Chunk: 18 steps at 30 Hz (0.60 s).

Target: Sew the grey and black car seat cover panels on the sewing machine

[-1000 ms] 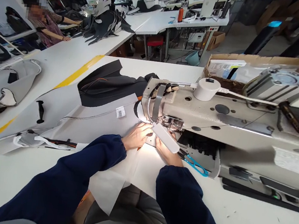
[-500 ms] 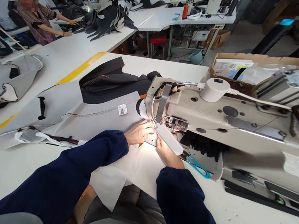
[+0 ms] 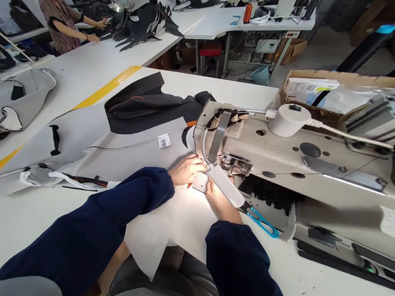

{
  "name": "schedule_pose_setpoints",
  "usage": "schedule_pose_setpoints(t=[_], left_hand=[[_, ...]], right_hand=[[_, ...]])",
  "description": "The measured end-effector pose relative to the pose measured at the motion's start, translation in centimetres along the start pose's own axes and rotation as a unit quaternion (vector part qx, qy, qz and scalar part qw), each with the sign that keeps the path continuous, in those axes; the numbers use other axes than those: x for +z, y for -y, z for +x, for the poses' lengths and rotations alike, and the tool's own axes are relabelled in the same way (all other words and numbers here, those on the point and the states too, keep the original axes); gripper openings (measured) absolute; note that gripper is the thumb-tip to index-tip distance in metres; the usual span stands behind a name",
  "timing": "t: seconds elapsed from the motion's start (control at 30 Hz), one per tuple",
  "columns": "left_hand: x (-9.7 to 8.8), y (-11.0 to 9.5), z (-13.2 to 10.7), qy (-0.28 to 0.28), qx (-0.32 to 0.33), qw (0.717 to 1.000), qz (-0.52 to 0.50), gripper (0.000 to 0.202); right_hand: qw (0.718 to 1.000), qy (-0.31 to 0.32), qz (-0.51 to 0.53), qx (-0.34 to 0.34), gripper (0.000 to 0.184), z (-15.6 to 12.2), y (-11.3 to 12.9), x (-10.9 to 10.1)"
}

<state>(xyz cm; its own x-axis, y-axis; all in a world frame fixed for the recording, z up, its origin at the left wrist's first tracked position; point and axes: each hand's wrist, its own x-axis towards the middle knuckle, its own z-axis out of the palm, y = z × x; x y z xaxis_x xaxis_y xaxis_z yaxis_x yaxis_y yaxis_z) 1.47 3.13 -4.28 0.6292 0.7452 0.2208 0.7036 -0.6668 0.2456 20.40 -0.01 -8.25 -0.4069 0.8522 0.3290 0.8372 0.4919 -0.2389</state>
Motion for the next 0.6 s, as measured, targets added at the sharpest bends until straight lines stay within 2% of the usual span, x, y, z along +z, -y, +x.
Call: schedule_pose_setpoints(t=[0.37, 0.6], left_hand=[[0.00, -0.06, 0.30, -0.006, -0.028, 1.000, 0.006, 0.027], [0.25, -0.35, 0.00, -0.044, -0.031, 0.998, 0.021, 0.024]], right_hand=[[1.000, -0.010, -0.003, 0.013, 0.039, -0.25, 0.48, -0.36], [1.000, -0.015, 0.017, 0.012, 0.038, -0.34, 0.36, -0.06]])
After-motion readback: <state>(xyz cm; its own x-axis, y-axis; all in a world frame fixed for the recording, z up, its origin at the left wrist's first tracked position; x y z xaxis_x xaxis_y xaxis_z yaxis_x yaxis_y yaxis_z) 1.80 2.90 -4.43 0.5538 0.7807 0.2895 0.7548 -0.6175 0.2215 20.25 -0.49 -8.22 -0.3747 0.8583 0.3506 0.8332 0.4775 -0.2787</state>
